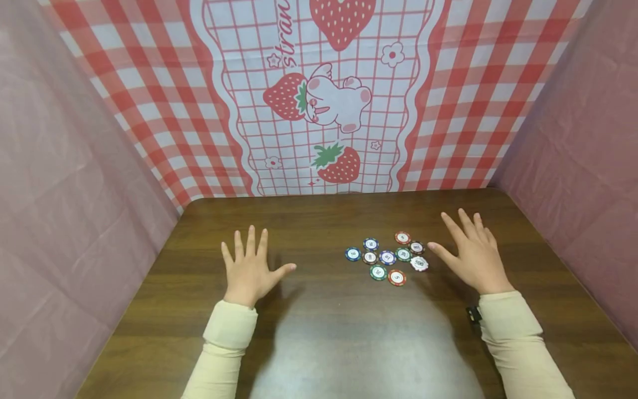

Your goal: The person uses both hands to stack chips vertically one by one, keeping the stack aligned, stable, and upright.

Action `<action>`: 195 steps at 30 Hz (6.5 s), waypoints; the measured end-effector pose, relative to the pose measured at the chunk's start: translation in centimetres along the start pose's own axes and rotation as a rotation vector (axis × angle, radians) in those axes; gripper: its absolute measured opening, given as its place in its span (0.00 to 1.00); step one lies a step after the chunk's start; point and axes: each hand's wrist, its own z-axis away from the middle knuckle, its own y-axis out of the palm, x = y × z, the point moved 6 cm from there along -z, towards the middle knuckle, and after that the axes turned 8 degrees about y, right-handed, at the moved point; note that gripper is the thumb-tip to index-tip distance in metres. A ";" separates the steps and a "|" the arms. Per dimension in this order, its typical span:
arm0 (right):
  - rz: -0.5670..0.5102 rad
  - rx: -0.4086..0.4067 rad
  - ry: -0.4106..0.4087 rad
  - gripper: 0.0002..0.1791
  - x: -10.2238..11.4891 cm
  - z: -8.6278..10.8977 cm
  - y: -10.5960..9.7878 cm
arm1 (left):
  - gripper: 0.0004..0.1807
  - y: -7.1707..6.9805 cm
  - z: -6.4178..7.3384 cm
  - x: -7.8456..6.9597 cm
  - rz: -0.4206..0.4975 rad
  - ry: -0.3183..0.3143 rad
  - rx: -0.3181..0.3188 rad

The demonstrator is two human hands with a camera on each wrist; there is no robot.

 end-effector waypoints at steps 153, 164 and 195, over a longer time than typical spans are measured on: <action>-0.308 0.483 -0.493 0.10 13.7 3.3 9.9 | 0.27 6.6 -0.1 -11.3 0.404 0.588 0.307; -0.250 0.513 -0.463 0.12 14.9 3.6 10.1 | 0.27 6.5 -0.2 -11.5 0.387 0.585 0.311; -0.160 0.467 -0.524 0.10 17.0 3.6 10.8 | 0.22 6.5 -0.2 -11.8 0.400 0.614 0.275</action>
